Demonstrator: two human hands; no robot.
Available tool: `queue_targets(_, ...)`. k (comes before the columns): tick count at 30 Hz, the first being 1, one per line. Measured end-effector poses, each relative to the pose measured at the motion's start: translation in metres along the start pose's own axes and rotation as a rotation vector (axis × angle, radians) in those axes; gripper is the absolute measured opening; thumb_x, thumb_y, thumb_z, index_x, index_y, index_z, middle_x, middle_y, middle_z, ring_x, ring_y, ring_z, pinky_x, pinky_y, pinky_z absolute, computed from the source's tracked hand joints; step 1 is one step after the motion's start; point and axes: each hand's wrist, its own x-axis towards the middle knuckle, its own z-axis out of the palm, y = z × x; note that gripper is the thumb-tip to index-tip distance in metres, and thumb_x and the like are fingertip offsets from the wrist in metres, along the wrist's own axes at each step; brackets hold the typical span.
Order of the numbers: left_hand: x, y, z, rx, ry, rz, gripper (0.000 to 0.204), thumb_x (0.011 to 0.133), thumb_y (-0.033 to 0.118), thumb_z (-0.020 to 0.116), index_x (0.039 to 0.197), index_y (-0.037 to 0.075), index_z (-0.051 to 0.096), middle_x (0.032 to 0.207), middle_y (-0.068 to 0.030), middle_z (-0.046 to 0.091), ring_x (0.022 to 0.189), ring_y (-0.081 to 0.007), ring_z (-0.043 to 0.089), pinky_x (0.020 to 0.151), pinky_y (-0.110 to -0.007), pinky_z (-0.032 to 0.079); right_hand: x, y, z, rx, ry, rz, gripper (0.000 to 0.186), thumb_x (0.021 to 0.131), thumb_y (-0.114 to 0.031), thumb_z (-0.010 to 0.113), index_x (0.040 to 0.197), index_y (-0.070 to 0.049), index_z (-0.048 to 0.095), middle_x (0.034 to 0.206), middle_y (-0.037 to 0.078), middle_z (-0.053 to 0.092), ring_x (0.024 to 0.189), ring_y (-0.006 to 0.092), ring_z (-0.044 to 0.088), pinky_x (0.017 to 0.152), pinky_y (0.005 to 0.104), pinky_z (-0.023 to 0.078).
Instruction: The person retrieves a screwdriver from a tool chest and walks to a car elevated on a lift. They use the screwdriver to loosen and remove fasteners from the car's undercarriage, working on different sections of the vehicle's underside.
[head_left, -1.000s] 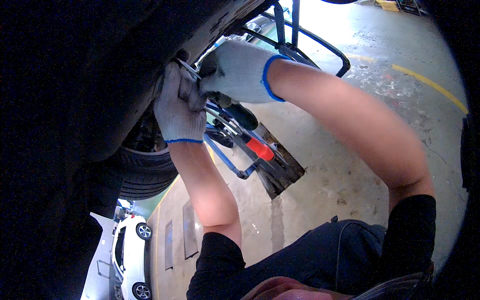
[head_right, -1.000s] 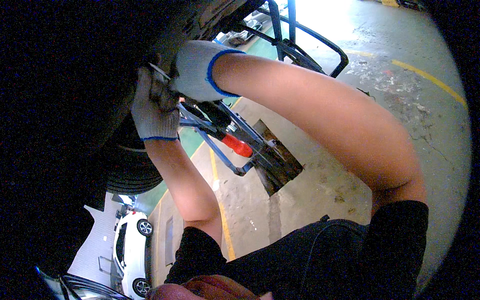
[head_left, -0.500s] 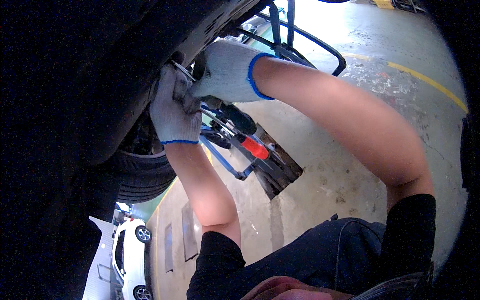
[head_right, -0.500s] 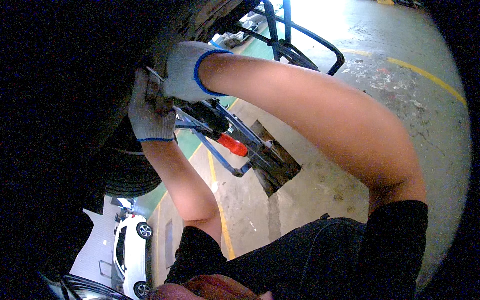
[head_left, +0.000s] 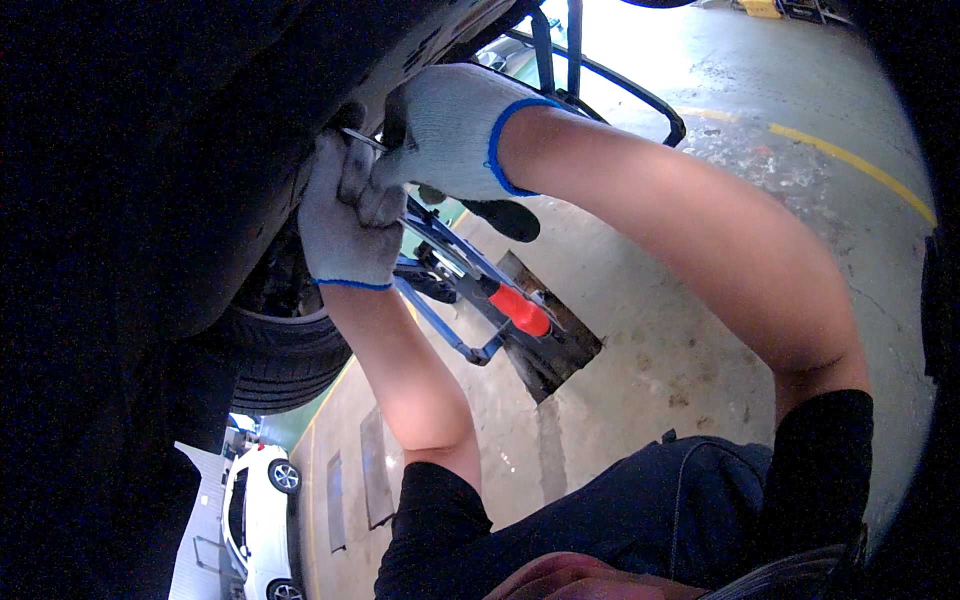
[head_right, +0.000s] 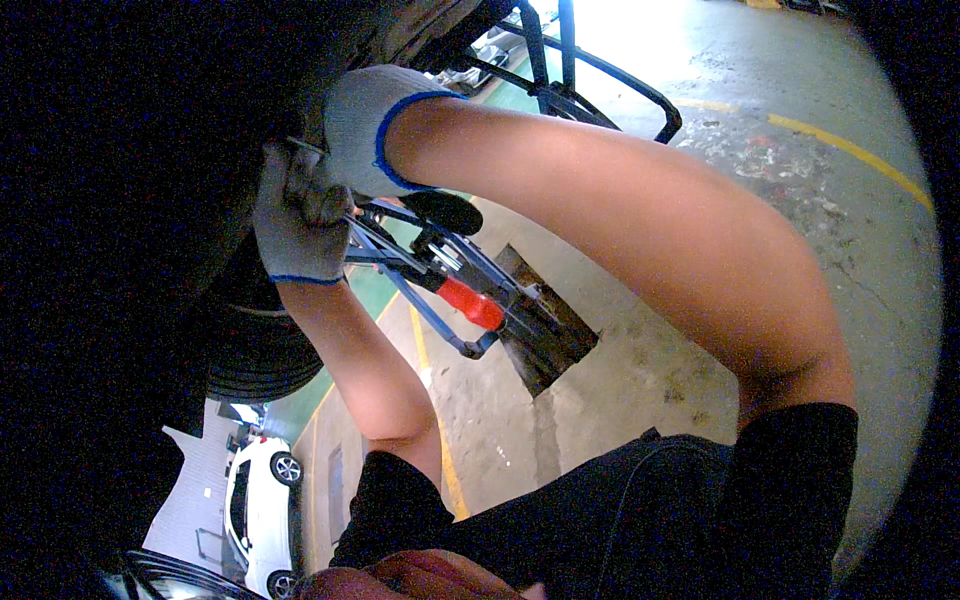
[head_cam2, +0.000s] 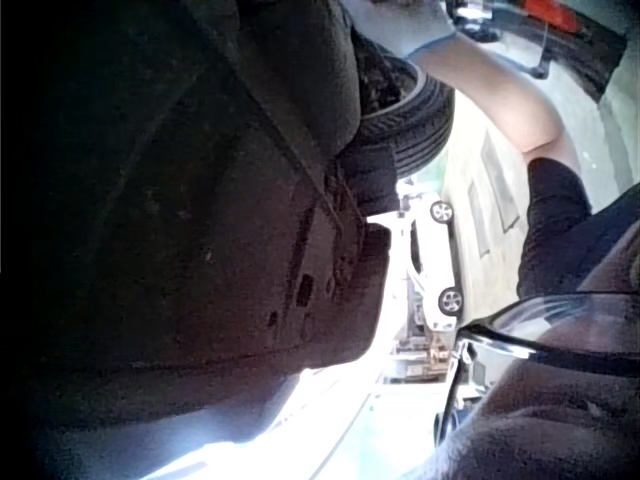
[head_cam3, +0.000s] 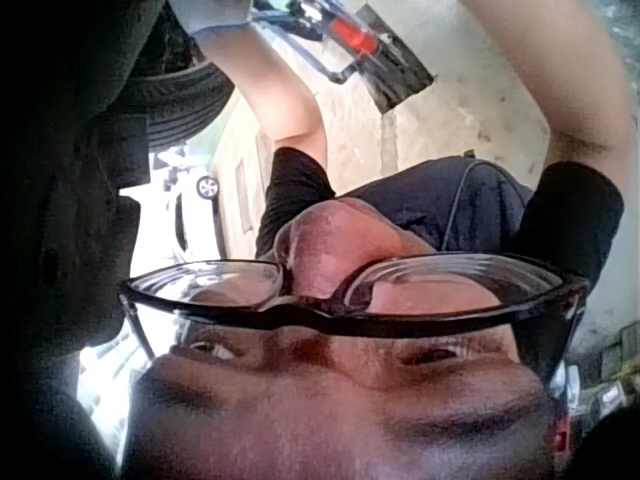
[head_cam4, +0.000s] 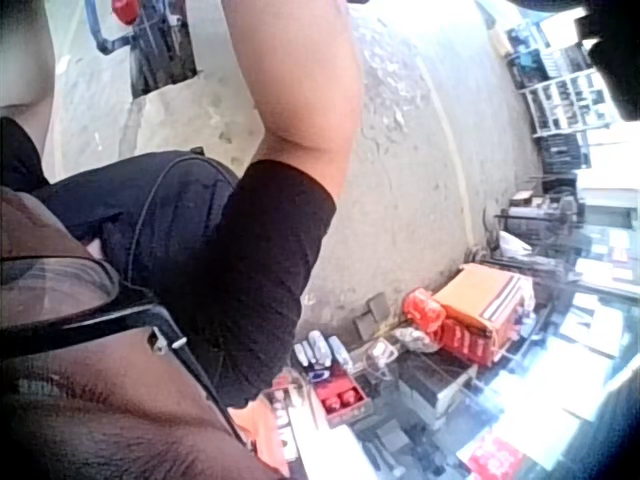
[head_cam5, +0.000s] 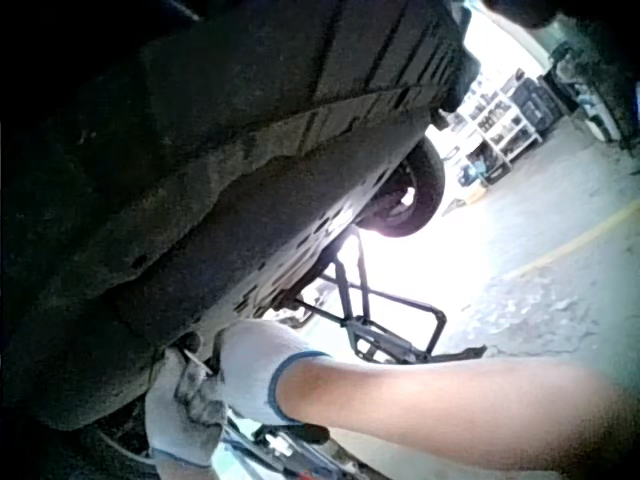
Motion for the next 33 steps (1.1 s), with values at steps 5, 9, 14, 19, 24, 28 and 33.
queue_targets(5,0.009,0.011,-0.005,-0.08,-0.16,-0.117,0.041,0.11,0.041,0.047,0.077,0.017,0.049,0.052,0.0066,0.034,0.038,-0.0068,0.022,0.037,-0.025,0.02,0.002,0.002,-0.001,-0.14,-0.007,-0.068,0.032,0.097,-0.034,0.069,0.103,-0.005,0.079,0.093,0.016,0.077,0.085,0.0257,0.074,0.08,0.0344,0.058)
queue_targets(9,0.011,0.011,-0.013,-0.195,-0.257,-0.122,0.029,0.112,0.029,0.044,0.116,0.002,0.052,0.057,0.0055,0.034,0.039,-0.0063,0.021,0.038,-0.025,0.019,0.004,0.002,0.005,-0.171,0.068,-0.065,0.03,0.099,-0.032,0.066,0.105,-0.005,0.079,0.094,0.016,0.077,0.086,0.0289,0.074,0.082,0.038,0.059)
queue_targets(14,0.012,0.01,-0.013,-0.363,-0.449,-0.179,0.039,0.113,0.023,0.04,0.136,-0.006,0.053,0.06,0.0046,0.032,0.041,-0.006,0.021,0.04,-0.025,0.019,-0.017,0.008,0.008,-0.103,0.178,-0.068,0.033,0.101,-0.032,0.06,0.103,-0.006,0.079,0.093,0.017,0.076,0.087,0.0321,0.073,0.084,0.0409,0.058)
queue_targets(19,0.01,0.003,-0.003,-0.52,-0.471,-0.204,0.038,0.112,0.024,0.041,0.131,-0.007,0.054,0.061,0.0048,0.032,0.041,-0.0059,0.022,0.04,-0.025,0.02,-0.027,0.019,0.01,-0.031,0.242,-0.08,0.032,0.1,-0.031,0.06,0.101,-0.005,0.078,0.091,0.018,0.075,0.086,0.0327,0.072,0.085,0.0409,0.057)
queue_targets(24,0.008,-0.002,-0.004,-0.582,-0.439,-0.202,0.033,0.111,0.023,0.041,0.119,-0.005,0.058,0.06,0.0049,0.033,0.041,-0.0064,0.024,0.04,-0.026,0.02,-0.034,0.024,0.014,-0.032,0.308,-0.155,0.03,0.099,-0.03,0.062,0.101,-0.003,0.077,0.09,0.019,0.074,0.087,0.0352,0.072,0.085,0.0411,0.056)
queue_targets(28,0.011,-0.013,-0.005,-0.537,-0.513,-0.185,0.037,0.109,0.025,0.041,0.126,-0.007,0.052,0.062,0.0058,0.034,0.043,-0.0053,0.024,0.041,-0.024,0.024,-0.042,0.034,0.017,0.01,0.308,-0.157,0.029,0.099,-0.029,0.064,0.106,-0.003,0.074,0.093,0.021,0.073,0.088,0.0379,0.071,0.086,0.0432,0.055)
queue_targets(33,0.007,-0.012,-0.011,-0.538,-0.513,-0.192,0.042,0.109,0.024,0.041,0.131,-0.01,0.05,0.062,0.0049,0.034,0.043,-0.006,0.025,0.042,-0.025,0.024,-0.053,0.033,0.035,0.264,0.335,-0.215,0.028,0.101,-0.025,0.062,0.117,-0.003,0.069,0.103,0.021,0.072,0.094,0.0388,0.07,0.086,0.0425,0.055)
